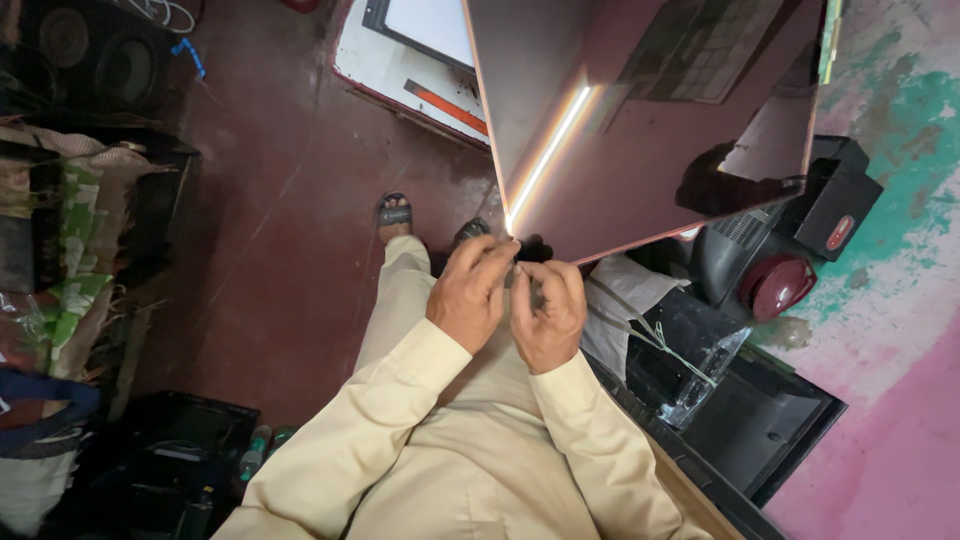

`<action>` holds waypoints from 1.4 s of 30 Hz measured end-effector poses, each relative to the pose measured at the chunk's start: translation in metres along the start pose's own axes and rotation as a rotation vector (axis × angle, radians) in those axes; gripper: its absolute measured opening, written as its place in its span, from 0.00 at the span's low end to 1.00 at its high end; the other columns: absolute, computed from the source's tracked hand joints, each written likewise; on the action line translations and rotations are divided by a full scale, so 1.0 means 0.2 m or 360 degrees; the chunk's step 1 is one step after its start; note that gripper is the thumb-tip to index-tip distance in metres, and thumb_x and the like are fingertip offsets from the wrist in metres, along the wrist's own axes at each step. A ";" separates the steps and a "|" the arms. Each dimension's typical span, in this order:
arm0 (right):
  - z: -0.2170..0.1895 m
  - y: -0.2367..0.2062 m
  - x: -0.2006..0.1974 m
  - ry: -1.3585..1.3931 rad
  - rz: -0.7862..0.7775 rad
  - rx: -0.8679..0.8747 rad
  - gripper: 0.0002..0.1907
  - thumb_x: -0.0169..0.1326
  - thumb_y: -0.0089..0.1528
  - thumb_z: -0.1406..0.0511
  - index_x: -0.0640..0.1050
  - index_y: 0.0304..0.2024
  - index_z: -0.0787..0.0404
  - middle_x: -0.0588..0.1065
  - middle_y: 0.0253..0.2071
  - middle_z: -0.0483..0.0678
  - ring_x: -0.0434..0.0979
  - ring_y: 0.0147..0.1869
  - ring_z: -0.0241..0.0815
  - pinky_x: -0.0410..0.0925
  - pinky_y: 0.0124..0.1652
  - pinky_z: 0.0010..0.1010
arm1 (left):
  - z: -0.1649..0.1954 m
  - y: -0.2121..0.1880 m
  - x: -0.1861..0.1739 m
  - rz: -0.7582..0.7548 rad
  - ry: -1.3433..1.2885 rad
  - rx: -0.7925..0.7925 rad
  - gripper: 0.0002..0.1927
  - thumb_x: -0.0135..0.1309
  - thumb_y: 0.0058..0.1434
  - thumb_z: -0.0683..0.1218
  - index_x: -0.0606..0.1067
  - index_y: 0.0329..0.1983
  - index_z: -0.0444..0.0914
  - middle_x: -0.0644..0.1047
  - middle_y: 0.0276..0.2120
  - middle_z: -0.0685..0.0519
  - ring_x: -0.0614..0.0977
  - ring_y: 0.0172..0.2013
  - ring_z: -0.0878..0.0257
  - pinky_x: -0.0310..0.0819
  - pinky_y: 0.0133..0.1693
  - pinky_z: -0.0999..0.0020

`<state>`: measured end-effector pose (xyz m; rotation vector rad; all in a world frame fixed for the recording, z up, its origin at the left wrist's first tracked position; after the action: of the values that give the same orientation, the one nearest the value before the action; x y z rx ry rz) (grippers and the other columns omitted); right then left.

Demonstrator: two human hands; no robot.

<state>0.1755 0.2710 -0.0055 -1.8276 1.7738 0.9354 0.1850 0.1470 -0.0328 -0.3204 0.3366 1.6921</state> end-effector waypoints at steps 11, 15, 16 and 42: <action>0.02 -0.02 -0.01 0.0146 -0.0083 0.0180 0.08 0.60 0.62 0.74 0.80 0.44 0.63 0.73 0.43 0.50 0.76 0.34 0.35 0.70 0.34 0.27 | -0.04 -0.02 0.07 -0.0013 0.0157 0.0107 0.11 0.55 0.61 0.37 0.73 0.47 0.35 0.75 0.46 0.45 0.78 0.47 0.45 0.72 0.49 0.53; 0.02 -0.01 -0.03 0.0005 -0.0104 0.0106 0.19 0.58 0.58 0.75 0.79 0.53 0.65 0.71 0.46 0.53 0.75 0.43 0.44 0.72 0.40 0.32 | -0.04 -0.02 0.09 0.0072 0.0030 -0.0107 0.07 0.54 0.61 0.37 0.72 0.43 0.35 0.74 0.44 0.44 0.77 0.45 0.43 0.70 0.47 0.51; 0.02 0.00 -0.03 -0.0049 -0.0110 0.0042 0.19 0.59 0.59 0.75 0.79 0.54 0.64 0.71 0.46 0.53 0.76 0.46 0.46 0.72 0.43 0.34 | -0.04 -0.03 0.09 0.0065 0.0001 -0.0152 0.07 0.54 0.61 0.37 0.72 0.42 0.35 0.74 0.44 0.44 0.77 0.45 0.43 0.70 0.47 0.51; 0.03 -0.08 -0.03 -0.0014 -0.0055 -0.0075 0.10 0.62 0.59 0.74 0.79 0.43 0.64 0.74 0.41 0.52 0.75 0.38 0.46 0.69 0.35 0.34 | -0.01 -0.05 0.03 -0.0086 0.0222 0.0196 0.19 0.58 0.56 0.39 0.76 0.53 0.35 0.76 0.49 0.46 0.78 0.49 0.48 0.74 0.50 0.54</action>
<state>0.1897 0.2809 -0.0066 -1.8743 1.7234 0.9783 0.1942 0.1524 -0.0375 -0.3543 0.5285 1.5920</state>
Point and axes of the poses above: each hand's wrist, its own y-axis towards the middle knuckle, its own x-axis out of the palm, z = x × y, the point moved 3 cm from there along y, towards the middle knuckle
